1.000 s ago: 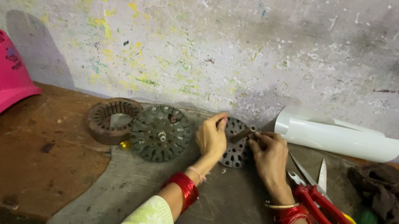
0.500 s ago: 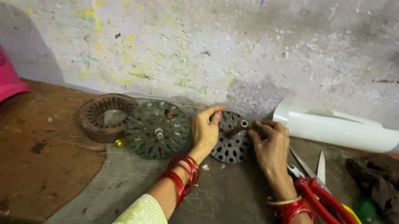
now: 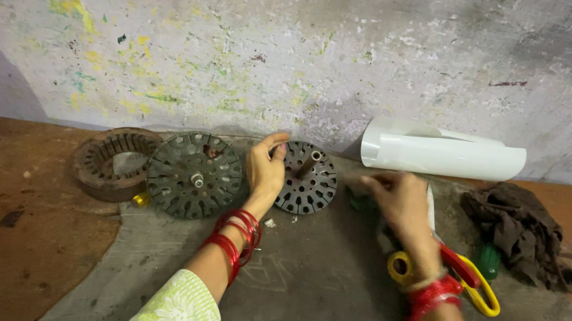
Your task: The person uses a screwdriver and pliers to disassemble and repair the internal components of a ceiling fan motor on a workbench.
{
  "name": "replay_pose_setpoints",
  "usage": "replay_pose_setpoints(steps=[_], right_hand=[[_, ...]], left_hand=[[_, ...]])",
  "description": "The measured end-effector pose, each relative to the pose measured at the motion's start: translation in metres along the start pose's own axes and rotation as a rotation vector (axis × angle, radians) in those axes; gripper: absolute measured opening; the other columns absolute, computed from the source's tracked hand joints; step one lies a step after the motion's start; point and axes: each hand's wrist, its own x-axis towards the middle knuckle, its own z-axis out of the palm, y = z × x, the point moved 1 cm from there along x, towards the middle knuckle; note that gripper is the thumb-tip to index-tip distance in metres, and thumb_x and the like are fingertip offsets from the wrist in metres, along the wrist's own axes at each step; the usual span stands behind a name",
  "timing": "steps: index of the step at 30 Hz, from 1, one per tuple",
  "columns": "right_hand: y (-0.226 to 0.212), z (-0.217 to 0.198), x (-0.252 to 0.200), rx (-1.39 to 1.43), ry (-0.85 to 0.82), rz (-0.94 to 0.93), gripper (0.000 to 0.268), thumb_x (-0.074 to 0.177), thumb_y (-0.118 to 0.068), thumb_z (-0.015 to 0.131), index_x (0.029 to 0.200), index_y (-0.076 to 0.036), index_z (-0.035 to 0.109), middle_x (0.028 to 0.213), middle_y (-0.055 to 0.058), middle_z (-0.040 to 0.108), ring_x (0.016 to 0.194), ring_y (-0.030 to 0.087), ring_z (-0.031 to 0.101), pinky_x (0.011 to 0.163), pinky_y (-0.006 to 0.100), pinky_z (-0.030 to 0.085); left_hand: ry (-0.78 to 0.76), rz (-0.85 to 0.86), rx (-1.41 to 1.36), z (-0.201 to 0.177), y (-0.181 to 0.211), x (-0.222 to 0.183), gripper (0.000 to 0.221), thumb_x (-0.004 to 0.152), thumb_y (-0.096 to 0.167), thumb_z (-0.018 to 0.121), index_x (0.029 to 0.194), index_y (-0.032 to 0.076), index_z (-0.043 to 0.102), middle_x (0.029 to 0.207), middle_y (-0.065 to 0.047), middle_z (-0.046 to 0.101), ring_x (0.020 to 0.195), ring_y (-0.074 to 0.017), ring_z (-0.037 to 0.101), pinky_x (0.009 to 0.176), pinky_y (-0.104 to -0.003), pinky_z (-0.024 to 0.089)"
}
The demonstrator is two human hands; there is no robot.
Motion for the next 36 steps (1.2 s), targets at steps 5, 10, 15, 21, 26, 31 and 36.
replay_pose_setpoints(steps=[5, 10, 15, 21, 26, 31, 36], right_hand=[[0.049, -0.065, -0.010, -0.119, -0.205, 0.138, 0.024, 0.081, -0.015, 0.078, 0.104, -0.009, 0.083, 0.096, 0.011, 0.082, 0.084, 0.023, 0.078, 0.081, 0.037, 0.059], [0.058, -0.091, -0.026, -0.212, -0.347, 0.362, 0.026, 0.084, -0.019, 0.080, 0.109, -0.009, 0.082, 0.099, 0.014, 0.082, 0.085, 0.027, 0.077, 0.081, 0.039, 0.059], [0.029, -0.096, -0.035, -0.235, -0.360, 0.280, 0.028, 0.082, -0.022, 0.083, 0.105, -0.006, 0.083, 0.099, 0.015, 0.082, 0.086, 0.026, 0.076, 0.082, 0.038, 0.057], [-0.060, -0.080, -0.027, -0.039, 0.004, -0.047, 0.021, 0.085, -0.017, 0.080, 0.100, -0.003, 0.080, 0.088, 0.015, 0.078, 0.075, 0.024, 0.074, 0.073, 0.037, 0.057], [-0.139, -0.023, -0.019, 0.198, 0.014, -0.368, 0.014, 0.086, -0.009, 0.076, 0.099, -0.004, 0.079, 0.092, 0.012, 0.078, 0.078, 0.022, 0.073, 0.072, 0.035, 0.057], [-0.177, 0.059, 0.009, 0.265, -0.125, -0.629, 0.033, 0.082, 0.003, 0.063, 0.113, -0.001, 0.074, 0.105, 0.020, 0.073, 0.094, 0.036, 0.071, 0.085, 0.041, 0.057], [-0.174, 0.130, 0.077, 0.201, -0.394, -0.665, 0.039, 0.083, 0.000, 0.062, 0.120, -0.002, 0.071, 0.110, 0.022, 0.073, 0.103, 0.035, 0.071, 0.090, 0.042, 0.055]], left_hand=[[0.018, 0.031, -0.026, 0.003, -0.007, 0.004, 0.022, 0.094, 0.003, 0.063, 0.113, 0.003, 0.074, 0.108, -0.013, 0.078, 0.102, -0.0241, 0.075, 0.093, -0.035, 0.054], [0.005, 0.002, -0.024, 0.000, -0.012, 0.009, 0.022, 0.093, 0.002, 0.064, 0.112, 0.004, 0.075, 0.105, -0.014, 0.079, 0.100, -0.0236, 0.075, 0.091, -0.035, 0.055], [0.040, -0.019, 0.165, -0.001, 0.010, -0.004, 0.022, 0.092, 0.012, 0.068, 0.112, 0.010, 0.078, 0.103, -0.015, 0.077, 0.098, -0.0329, 0.073, 0.087, -0.042, 0.054], [0.050, 0.065, 0.382, -0.003, 0.038, -0.024, 0.035, 0.089, 0.018, 0.070, 0.124, 0.013, 0.068, 0.123, -0.015, 0.068, 0.117, -0.0380, 0.059, 0.095, -0.049, 0.046], [0.026, 0.210, 0.439, -0.004, 0.031, -0.028, 0.050, 0.081, 0.022, 0.075, 0.128, 0.008, 0.062, 0.128, -0.018, 0.064, 0.121, -0.0415, 0.054, 0.099, -0.052, 0.043], [0.007, 0.351, 0.438, 0.002, 0.009, -0.028, 0.045, 0.091, 0.028, 0.075, 0.129, 0.010, 0.061, 0.120, -0.013, 0.067, 0.120, -0.0326, 0.060, 0.099, -0.049, 0.045], [0.090, 0.466, 0.229, 0.011, -0.007, -0.027, 0.044, 0.090, 0.029, 0.074, 0.126, 0.009, 0.060, 0.120, -0.014, 0.066, 0.117, -0.0323, 0.061, 0.098, -0.048, 0.046]])
